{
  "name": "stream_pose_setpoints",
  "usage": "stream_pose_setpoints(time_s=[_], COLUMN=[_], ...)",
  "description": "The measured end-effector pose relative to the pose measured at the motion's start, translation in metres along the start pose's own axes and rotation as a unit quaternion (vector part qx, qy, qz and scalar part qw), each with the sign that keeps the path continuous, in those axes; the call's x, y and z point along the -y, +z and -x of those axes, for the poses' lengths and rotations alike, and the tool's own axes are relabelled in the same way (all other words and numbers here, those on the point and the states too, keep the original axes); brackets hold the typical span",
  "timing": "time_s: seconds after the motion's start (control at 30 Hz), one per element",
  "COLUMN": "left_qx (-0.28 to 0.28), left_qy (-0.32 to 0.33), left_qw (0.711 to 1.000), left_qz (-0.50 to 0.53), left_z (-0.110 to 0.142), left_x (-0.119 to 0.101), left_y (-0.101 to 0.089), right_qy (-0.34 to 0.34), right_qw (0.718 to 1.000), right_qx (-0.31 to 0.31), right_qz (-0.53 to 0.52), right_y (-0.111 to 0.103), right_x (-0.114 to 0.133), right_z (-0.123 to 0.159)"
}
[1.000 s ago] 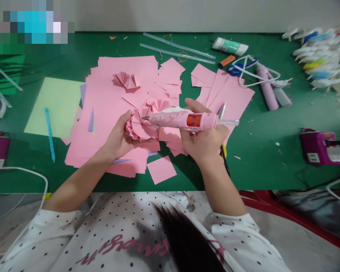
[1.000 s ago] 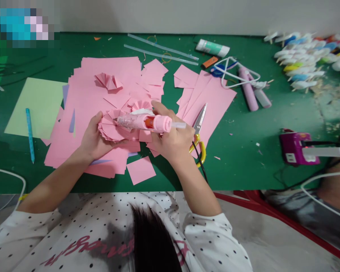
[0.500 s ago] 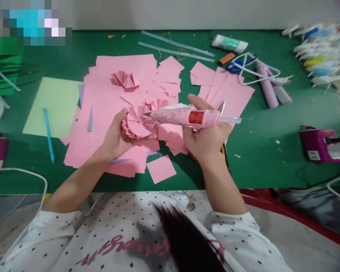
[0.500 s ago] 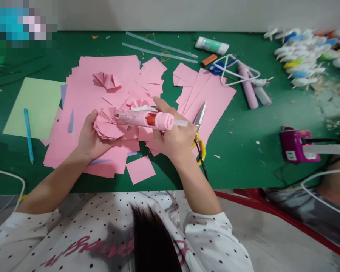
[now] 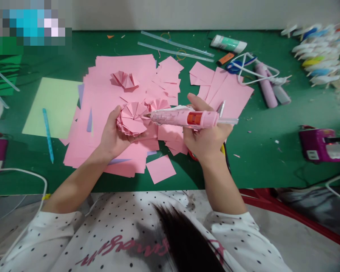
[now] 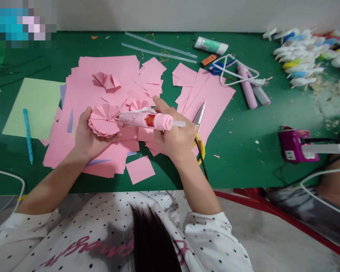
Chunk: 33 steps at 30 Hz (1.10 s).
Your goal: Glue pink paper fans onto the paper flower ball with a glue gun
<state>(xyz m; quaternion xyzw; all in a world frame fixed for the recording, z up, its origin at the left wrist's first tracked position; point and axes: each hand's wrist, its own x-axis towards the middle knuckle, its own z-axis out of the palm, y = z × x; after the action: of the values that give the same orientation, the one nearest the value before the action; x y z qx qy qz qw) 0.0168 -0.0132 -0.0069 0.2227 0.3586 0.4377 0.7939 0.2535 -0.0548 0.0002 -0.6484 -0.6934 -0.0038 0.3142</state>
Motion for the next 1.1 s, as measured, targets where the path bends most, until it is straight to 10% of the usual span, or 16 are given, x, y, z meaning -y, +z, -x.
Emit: stream_pose_setpoints(time_s=[1.1], left_qx=[-0.008], left_qy=[-0.002], left_qw=[1.0], left_qz=[-0.001], left_z=[0.0], left_x=[0.006], left_y=[-0.002], right_qy=[-0.136], right_qw=[0.969], right_qx=[-0.207], right_qz=[-0.012], right_y=[0.012], right_x=[0.007], right_z=[-0.003])
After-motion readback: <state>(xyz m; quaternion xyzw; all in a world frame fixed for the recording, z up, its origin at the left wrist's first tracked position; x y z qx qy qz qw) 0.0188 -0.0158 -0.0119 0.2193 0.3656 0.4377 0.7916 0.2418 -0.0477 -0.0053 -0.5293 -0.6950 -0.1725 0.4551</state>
